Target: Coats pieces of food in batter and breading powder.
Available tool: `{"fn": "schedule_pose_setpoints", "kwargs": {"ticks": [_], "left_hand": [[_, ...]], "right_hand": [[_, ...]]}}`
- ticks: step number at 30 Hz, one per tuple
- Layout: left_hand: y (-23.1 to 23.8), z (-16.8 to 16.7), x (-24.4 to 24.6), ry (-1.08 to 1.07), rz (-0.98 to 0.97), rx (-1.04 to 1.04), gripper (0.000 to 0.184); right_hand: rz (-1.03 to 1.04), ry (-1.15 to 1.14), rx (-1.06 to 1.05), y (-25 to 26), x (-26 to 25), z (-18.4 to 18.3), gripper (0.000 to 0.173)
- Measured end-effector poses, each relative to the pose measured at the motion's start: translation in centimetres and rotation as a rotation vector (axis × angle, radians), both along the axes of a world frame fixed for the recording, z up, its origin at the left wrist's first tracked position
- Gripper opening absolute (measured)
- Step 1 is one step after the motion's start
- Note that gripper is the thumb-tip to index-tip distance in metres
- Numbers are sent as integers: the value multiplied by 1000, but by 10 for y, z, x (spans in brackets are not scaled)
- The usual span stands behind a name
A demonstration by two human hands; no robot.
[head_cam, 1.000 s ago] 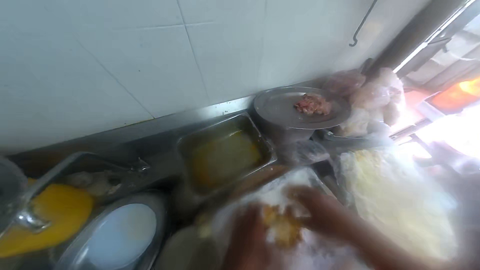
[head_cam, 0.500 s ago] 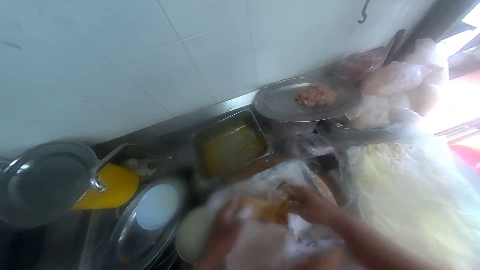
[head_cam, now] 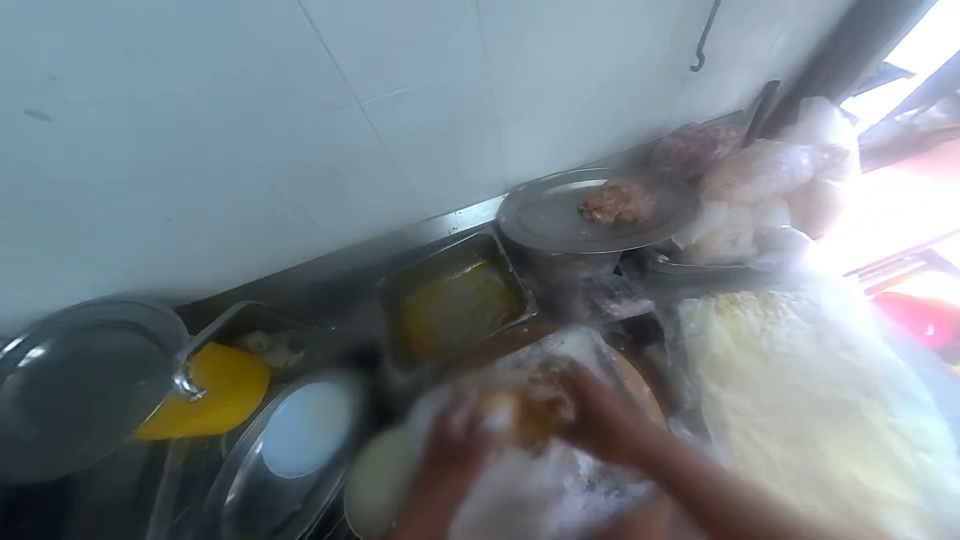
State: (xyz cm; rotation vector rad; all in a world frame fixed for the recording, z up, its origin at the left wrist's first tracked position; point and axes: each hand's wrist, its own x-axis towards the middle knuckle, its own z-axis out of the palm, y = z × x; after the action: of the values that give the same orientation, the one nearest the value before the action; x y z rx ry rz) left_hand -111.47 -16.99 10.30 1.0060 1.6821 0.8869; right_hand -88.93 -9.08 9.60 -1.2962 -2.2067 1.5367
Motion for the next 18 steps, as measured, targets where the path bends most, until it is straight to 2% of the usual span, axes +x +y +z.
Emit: {"fn": "schedule_pose_setpoints", "kwargs": {"ticks": [1, 2, 5, 7, 9, 11, 13, 15, 18], "left_hand": [[0, 3, 5, -47, 46, -10, 32], [0, 6, 10, -103, 94, -16, 31], [-2, 17, 19, -271, 222, -24, 28], [-6, 25, 7, -319, 210, -1, 33], [-16, 27, -16, -319, 85, 5, 50], [-21, 31, -29, -186, -40, -56, 60], [-23, 32, -30, 20, -123, -156, 47], [-27, 20, -36, 137, -200, -232, 35], [-28, 1, -41, 357, -291, -368, 35]], "right_hand": [[-11, 15, 37, -13, -4, -6, 71], [-34, 36, 66, -27, -12, -15, 68], [-147, 153, 51, -46, -39, -41, 40], [-148, 327, -112, -31, -37, -34, 30], [-48, 426, -289, -13, -23, -15, 27], [69, 389, -362, 3, -15, -1, 24], [155, 322, -422, 12, -13, 5, 22], [189, 276, -498, 17, -15, -1, 22], [137, 122, -518, 18, -18, -18, 27]]}}
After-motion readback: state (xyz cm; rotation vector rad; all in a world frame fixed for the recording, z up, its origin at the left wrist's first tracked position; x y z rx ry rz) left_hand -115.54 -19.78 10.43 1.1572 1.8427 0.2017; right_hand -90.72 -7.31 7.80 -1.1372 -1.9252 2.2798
